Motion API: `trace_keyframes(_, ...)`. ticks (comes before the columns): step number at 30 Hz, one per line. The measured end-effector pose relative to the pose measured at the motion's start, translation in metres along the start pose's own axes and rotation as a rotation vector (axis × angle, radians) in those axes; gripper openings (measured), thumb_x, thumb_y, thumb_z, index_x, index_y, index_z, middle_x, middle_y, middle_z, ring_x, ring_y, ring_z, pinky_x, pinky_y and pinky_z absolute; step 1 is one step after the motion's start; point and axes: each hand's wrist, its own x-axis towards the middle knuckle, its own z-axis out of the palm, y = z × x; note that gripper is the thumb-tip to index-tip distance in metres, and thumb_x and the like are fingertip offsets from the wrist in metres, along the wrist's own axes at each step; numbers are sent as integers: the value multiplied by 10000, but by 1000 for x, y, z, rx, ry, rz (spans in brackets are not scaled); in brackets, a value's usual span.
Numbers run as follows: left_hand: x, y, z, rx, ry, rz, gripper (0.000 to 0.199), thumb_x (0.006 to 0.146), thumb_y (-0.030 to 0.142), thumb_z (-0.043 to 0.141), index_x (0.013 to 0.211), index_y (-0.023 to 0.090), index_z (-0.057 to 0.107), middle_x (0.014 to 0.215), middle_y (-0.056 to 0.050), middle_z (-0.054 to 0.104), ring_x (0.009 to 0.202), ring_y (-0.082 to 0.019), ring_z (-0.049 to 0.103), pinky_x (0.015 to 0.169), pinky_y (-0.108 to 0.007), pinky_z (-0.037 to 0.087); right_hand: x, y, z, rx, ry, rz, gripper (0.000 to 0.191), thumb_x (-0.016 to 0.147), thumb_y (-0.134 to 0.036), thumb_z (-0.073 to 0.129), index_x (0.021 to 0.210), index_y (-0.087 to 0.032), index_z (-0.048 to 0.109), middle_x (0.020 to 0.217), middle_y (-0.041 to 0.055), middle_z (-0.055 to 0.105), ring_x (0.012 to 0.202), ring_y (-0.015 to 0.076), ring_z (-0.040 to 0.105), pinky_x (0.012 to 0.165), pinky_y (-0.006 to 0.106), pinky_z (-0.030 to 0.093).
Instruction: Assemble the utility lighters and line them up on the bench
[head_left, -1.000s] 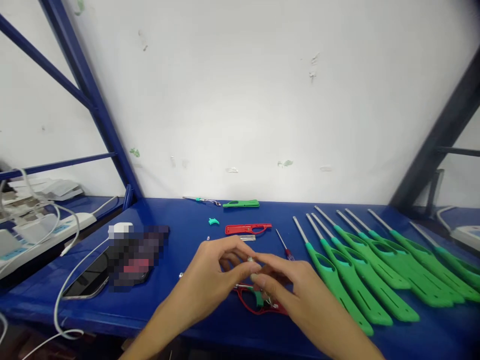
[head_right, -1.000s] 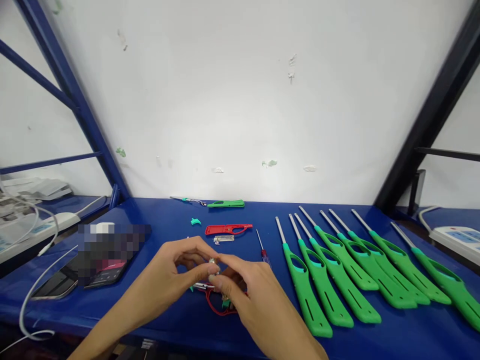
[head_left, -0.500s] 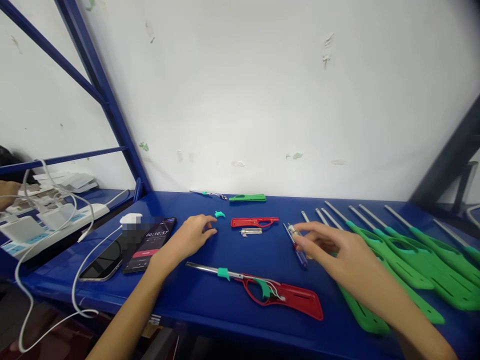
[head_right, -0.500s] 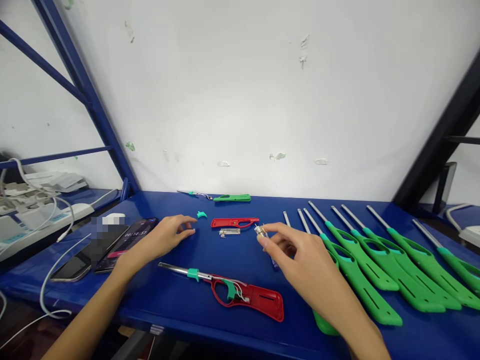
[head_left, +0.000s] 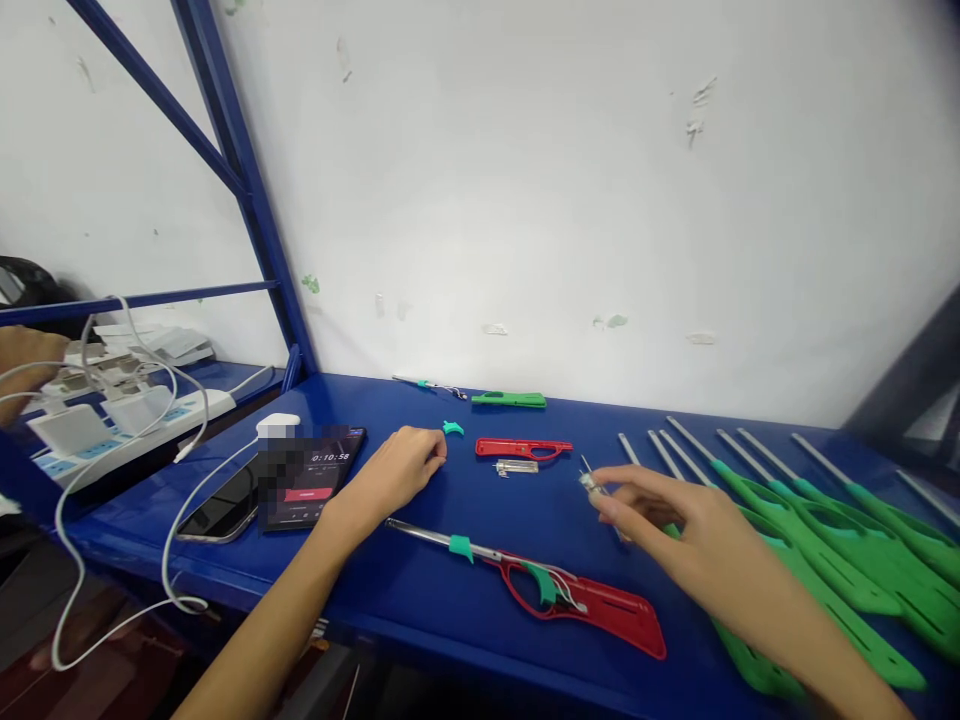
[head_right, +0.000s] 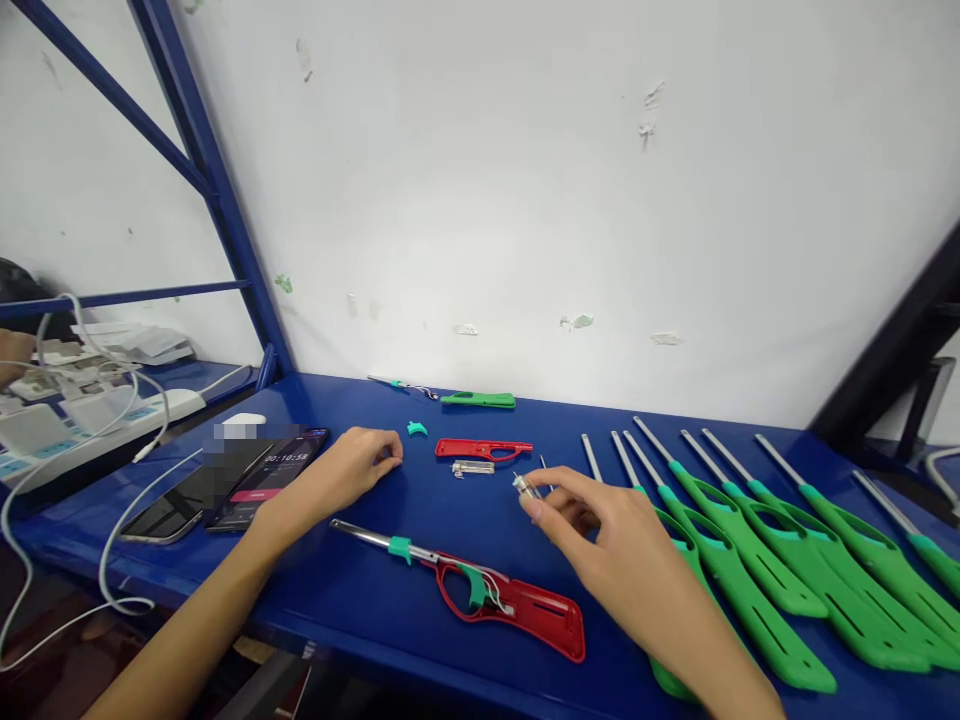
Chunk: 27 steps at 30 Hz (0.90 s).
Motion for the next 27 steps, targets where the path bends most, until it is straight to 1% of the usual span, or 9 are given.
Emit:
trace_keyframes(3, -4, 25, -4, -115, 38, 54, 132, 1054, 290, 698, 1027, 166, 733, 984, -33, 757, 866, -193, 732, 829, -374, 616, 0, -3, 2, -4, -5, -9, 330, 1006, -582, 643, 1120, -322, 811, 829, -5, 802, 756, 208, 746, 696, 316, 589)
trace_keyframes(6, -11, 57, -3, -256, 88, 126, 154, 1034, 214, 650, 932, 202, 764, 853, -8, 772, 739, -171, 699, 755, -313, 561, 1, -5, 2, -7, -12, -14, 313, 1015, -569, 643, 1108, -321, 809, 831, -1, 789, 761, 206, 733, 664, 308, 570)
trace_keyframes(9, -19, 87, -1, -388, 151, 185, 171, 1031, 257, 635, 998, 222, 799, 942, -19, 790, 750, -166, 671, 747, -311, 543, 1, -7, 2, 8, -14, -41, 313, 1009, -560, 666, 1116, -306, 813, 856, 16, 791, 764, 211, 727, 649, 312, 568)
trace_keyframes(12, -25, 106, 5, -506, 203, 214, 257, 1061, 276, 556, 1111, 234, 805, 1042, -48, 768, 784, -167, 656, 715, -306, 546, 0, -10, 2, 26, -10, -72, 284, 1008, -542, 684, 1129, -321, 816, 927, 13, 808, 788, 202, 726, 679, 312, 580)
trace_keyframes(16, -29, 117, 16, -617, 193, 222, 319, 1056, 248, 500, 1132, 230, 808, 1056, -76, 725, 798, -168, 661, 644, -279, 551, -1, -14, 2, 52, -2, -100, 269, 1013, -525, 682, 1125, -324, 823, 948, 10, 817, 786, 200, 724, 689, 312, 593)
trace_keyframes(21, -24, 118, 25, -740, 158, 149, 277, 1012, 280, 607, 1240, 214, 750, 942, -42, 741, 614, -129, 648, 524, -244, 517, -1, -14, 2, 72, 23, -102, 259, 1013, -521, 690, 1111, -320, 822, 944, 6, 818, 772, 190, 726, 663, 294, 588)
trace_keyframes(23, -22, 116, 26, -777, 152, 117, 244, 981, 307, 665, 1182, 197, 751, 853, -25, 741, 590, -138, 663, 499, -239, 505, -1, -15, 1, 70, 28, -104, 254, 1009, -518, 696, 1093, -316, 825, 915, 3, 813, 761, 188, 719, 643, 288, 580)
trace_keyframes(25, -20, 114, 25, -797, 149, 97, 174, 969, 332, 692, 1048, 197, 767, 759, -13, 728, 599, -153, 684, 501, -236, 501, -1, -15, 1, 65, 26, -109, 257, 1007, -516, 698, 1101, -314, 826, 905, 3, 812, 756, 187, 716, 638, 289, 578)
trace_keyframes(27, -20, 114, 23, -804, 155, 91, 157, 976, 335, 681, 953, 205, 765, 758, -20, 745, 642, -164, 711, 522, -237, 503, -1, -14, 2, 59, 26, -115, 255, 1007, -506, 701, 1119, -314, 826, 920, 8, 815, 762, 190, 719, 652, 297, 585)
